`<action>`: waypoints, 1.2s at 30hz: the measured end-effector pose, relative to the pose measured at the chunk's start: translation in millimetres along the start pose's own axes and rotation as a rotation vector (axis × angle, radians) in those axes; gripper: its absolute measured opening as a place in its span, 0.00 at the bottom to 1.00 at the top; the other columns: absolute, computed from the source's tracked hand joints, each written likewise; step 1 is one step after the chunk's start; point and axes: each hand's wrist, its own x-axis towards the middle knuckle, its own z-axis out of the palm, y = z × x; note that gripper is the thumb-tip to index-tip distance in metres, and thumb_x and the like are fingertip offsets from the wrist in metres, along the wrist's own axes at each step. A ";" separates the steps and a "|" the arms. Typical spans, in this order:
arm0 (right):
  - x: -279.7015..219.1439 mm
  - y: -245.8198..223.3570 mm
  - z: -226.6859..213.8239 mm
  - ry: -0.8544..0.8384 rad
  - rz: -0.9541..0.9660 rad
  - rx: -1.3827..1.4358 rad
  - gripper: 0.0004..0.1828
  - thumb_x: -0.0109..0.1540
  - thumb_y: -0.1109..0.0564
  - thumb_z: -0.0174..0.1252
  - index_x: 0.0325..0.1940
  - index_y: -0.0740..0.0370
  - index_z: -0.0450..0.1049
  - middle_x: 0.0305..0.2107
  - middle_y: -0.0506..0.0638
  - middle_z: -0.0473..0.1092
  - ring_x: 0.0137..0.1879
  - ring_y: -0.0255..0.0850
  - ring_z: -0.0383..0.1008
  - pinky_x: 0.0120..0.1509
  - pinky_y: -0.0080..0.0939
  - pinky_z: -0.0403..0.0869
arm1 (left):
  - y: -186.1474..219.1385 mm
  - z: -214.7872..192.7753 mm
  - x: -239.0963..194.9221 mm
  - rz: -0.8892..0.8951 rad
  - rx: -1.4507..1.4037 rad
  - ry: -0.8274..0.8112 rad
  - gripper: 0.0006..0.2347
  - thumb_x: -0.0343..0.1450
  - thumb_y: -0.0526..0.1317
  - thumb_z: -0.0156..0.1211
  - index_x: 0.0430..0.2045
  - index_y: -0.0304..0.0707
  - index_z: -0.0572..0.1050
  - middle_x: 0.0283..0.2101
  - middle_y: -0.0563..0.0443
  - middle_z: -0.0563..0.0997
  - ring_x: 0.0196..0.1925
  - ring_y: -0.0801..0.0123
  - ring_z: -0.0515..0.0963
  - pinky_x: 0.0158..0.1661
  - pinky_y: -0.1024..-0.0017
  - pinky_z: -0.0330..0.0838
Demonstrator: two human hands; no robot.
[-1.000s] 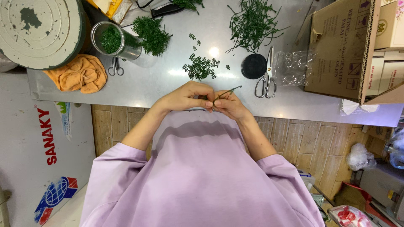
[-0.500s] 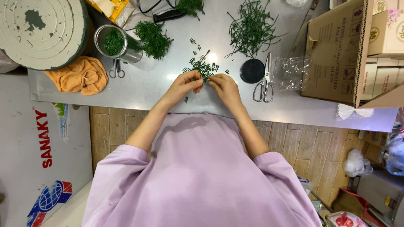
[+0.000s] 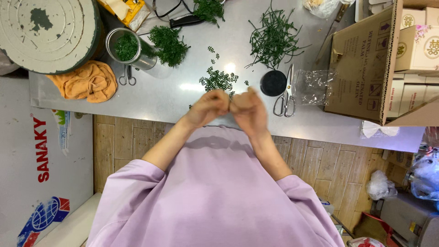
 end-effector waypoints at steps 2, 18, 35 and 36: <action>-4.5 -15.0 3.4 0.007 -0.097 0.052 0.19 0.75 0.47 0.46 0.32 0.53 0.59 0.21 0.38 0.49 0.32 0.32 0.49 0.38 0.33 0.54 | -1.1 -2.0 -4.8 0.082 -0.159 -0.043 0.09 0.78 0.42 0.59 0.31 0.39 0.71 0.30 0.55 0.72 0.35 0.73 0.69 0.41 0.74 0.64; 59.9 -119.7 -159.0 0.612 -0.254 -1.023 0.33 0.72 0.56 0.52 0.77 0.66 0.46 0.66 0.53 0.56 0.66 0.39 0.75 0.69 0.42 0.72 | 7.7 -106.4 -3.8 0.062 1.383 0.748 0.12 0.66 0.36 0.72 0.40 0.32 0.79 0.50 0.46 0.77 0.47 0.69 0.80 0.45 0.72 0.77; 43.5 20.7 -149.3 0.185 -0.032 -2.077 0.57 0.37 0.63 0.79 0.68 0.72 0.60 0.56 0.64 0.60 0.61 0.61 0.63 0.67 0.49 0.66 | -25.5 -96.1 -44.5 -0.462 1.696 0.831 0.54 0.47 0.40 0.85 0.66 0.26 0.50 0.56 0.30 0.67 0.48 0.39 0.77 0.44 0.57 0.76; 49.1 27.8 -149.0 0.169 -0.031 -2.069 0.57 0.38 0.63 0.79 0.68 0.70 0.61 0.55 0.63 0.61 0.60 0.60 0.64 0.67 0.49 0.67 | -31.7 -103.3 -35.4 -0.396 1.689 0.840 0.51 0.48 0.39 0.84 0.65 0.27 0.54 0.55 0.31 0.69 0.47 0.39 0.77 0.43 0.56 0.75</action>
